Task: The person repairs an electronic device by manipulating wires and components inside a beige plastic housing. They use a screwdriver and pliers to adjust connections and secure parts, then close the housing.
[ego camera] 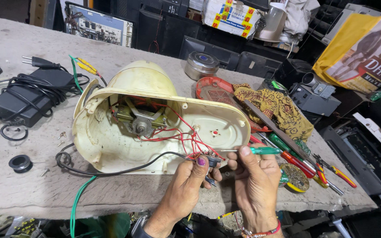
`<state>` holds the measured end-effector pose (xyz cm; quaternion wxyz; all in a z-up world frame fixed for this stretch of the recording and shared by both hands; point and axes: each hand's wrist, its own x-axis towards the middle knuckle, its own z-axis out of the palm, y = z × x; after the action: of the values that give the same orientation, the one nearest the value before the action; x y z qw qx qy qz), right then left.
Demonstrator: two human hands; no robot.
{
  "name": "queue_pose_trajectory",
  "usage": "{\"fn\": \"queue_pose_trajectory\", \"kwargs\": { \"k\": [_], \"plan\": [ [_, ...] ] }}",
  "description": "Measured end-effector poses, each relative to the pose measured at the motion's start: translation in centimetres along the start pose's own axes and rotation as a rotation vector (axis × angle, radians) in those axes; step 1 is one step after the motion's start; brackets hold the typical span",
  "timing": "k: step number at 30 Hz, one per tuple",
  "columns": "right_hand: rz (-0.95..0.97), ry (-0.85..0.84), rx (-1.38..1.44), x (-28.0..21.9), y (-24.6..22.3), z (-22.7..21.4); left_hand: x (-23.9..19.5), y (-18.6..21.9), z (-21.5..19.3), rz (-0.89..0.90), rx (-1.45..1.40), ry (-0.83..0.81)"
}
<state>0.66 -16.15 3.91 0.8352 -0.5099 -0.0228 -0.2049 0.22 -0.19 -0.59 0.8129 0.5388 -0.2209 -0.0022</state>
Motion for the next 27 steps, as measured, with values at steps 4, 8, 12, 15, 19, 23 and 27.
{"fn": "queue_pose_trajectory", "kwargs": {
  "k": [4,8,12,15,19,23,27],
  "plan": [
    [-0.175,0.030,-0.068,-0.2,-2.0,-2.3,0.1,0.1,-0.2,-0.017,0.007,0.003],
    [-0.242,0.041,-0.541,2.1,-6.1,-6.3,0.2,-0.6,-0.5,-0.084,0.020,0.015],
    [-0.041,-0.172,-1.096,5.2,-7.4,-7.9,0.2,-0.9,-0.8,-0.095,0.050,0.030],
    [-0.075,-0.271,-1.381,5.8,-6.7,-7.3,0.3,-0.8,-0.8,-0.075,0.054,0.024],
    [-0.269,0.026,-1.734,3.2,-7.3,-6.3,0.3,-0.7,-0.1,-0.073,0.038,0.041],
    [-0.182,0.040,-1.866,1.1,-7.9,-5.9,0.4,-0.3,-0.2,-0.001,0.051,0.015],
    [-0.234,0.021,-1.949,0.1,-7.5,-7.5,0.1,-0.2,0.0,-0.017,0.057,0.019]
  ]
}}
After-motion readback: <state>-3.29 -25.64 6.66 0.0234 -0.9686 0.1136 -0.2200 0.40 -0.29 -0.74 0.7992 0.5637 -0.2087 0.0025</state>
